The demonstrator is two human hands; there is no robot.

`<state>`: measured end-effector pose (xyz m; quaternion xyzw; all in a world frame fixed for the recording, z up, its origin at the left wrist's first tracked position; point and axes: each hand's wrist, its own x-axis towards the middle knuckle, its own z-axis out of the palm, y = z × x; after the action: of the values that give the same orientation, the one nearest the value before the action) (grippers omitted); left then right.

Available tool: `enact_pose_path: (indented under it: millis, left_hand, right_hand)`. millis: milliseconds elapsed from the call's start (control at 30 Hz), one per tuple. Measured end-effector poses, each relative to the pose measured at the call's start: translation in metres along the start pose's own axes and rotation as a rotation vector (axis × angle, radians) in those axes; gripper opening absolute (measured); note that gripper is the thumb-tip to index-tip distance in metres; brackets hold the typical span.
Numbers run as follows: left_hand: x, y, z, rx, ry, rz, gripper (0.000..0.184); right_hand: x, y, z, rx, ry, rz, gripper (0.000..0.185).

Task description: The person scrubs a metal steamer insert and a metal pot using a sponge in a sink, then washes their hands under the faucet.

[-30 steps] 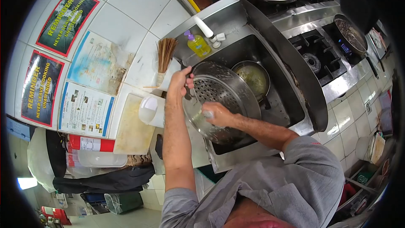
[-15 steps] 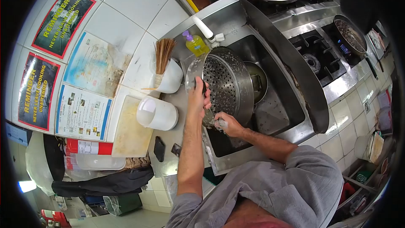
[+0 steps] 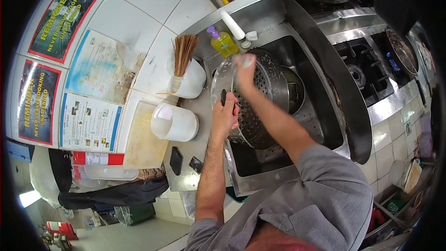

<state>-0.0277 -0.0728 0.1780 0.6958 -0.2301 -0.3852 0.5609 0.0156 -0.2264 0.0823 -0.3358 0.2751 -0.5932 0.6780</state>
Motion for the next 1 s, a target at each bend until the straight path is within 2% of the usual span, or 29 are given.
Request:
enact_pose_path:
  millis: [33,67,133,167,233,267,300,333,367,400,467,500,533,600,633,700,733,800,833,867,933,967,1000]
  left_hand:
    - [-0.002,-0.002,0.000,0.004,0.004,0.000,0.046]
    - [-0.005,-0.004,0.000,0.009,0.006,0.002,0.045]
    - [-0.005,-0.003,-0.002,0.044,0.053,-0.018,0.043]
    - [-0.003,-0.003,-0.003,0.031,0.036,-0.031,0.042]
    - [-0.005,-0.004,-0.005,0.006,0.020,-0.057,0.040]
    - [-0.001,-0.003,-0.007,-0.015,0.034,-0.056,0.040]
    - [0.001,-0.002,-0.011,0.017,0.016,-0.043,0.039]
    - [0.004,-0.002,-0.016,0.050,-0.005,-0.024,0.038]
    - [0.011,-0.007,-0.023,0.086,0.021,-0.012,0.037]
    - [0.010,-0.005,-0.022,0.067,0.032,-0.007,0.037]
    - [0.006,-0.002,-0.020,0.194,0.268,0.177,0.041]
    - [0.022,-0.035,-0.028,0.443,0.509,0.527,0.048]
    - [0.014,-0.034,-0.025,0.427,0.527,0.520,0.048]
    - [-0.010,-0.020,-0.024,0.577,0.391,0.885,0.055]
    - [-0.020,-0.016,-0.029,0.572,0.432,0.875,0.055]
    - [-0.044,-0.017,-0.045,0.757,0.347,0.990,0.053]
    - [-0.056,-0.024,-0.054,0.758,0.390,0.970,0.053]
    - [-0.079,-0.040,-0.068,0.407,0.266,0.791,0.048]
    - [-0.087,-0.049,-0.076,0.445,0.433,0.837,0.037]
    - [-0.093,-0.068,-0.086,0.443,0.450,0.841,0.037]
    - [-0.104,-0.114,-0.108,0.123,0.558,0.661,0.023]
    - [-0.111,-0.131,-0.118,0.123,0.565,0.661,0.023]
    - [-0.119,-0.147,-0.126,0.033,0.646,0.549,0.018]
  right_hand:
    - [0.045,0.021,0.000,-0.122,0.154,-0.025,0.028]
    - [0.078,0.026,-0.006,-0.247,0.289,0.100,0.029]
    - [0.125,0.048,-0.034,-0.240,0.534,0.447,0.037]
    - [0.128,0.060,-0.033,-0.239,0.518,0.449,0.037]
    - [0.122,0.080,-0.037,-0.250,0.315,0.172,0.036]
    - [0.100,0.058,-0.032,0.030,0.102,0.277,0.035]
    - [0.074,0.029,-0.029,0.122,-0.105,0.359,0.028]
    - [0.050,0.000,-0.031,0.064,-0.306,0.500,0.018]
    - [0.034,-0.004,-0.037,0.074,-0.445,0.520,0.016]
    - [0.009,-0.041,-0.039,0.169,-0.490,0.709,0.017]
    - [-0.020,-0.077,-0.045,0.233,-0.584,0.780,0.015]
    - [-0.028,-0.088,-0.045,0.215,-0.599,0.785,0.015]
    - [-0.036,-0.097,-0.046,0.140,-0.690,0.724,0.015]
    - [-0.052,-0.118,-0.044,0.052,-0.807,0.679,0.015]
    - [-0.058,-0.130,-0.038,-0.112,-0.926,0.599,0.015]
    - [-0.075,-0.133,-0.027,-0.338,-1.143,0.446,0.016]
    - [-0.090,-0.133,-0.018,-0.341,-1.183,0.464,0.016]
    - [-0.113,-0.133,-0.003,-0.431,-1.341,0.442,0.019]
    - [-0.126,-0.130,0.009,-0.508,-1.411,0.283,0.027]
    - [-0.135,-0.126,0.023,-0.508,-1.428,0.277,0.027]
    - [-0.150,-0.112,0.056,-0.609,-1.356,0.255,0.035]
    - [-0.156,-0.103,0.078,-0.608,-1.362,0.255,0.035]
    - [-0.161,-0.091,0.104,-0.564,-1.379,0.008,0.039]
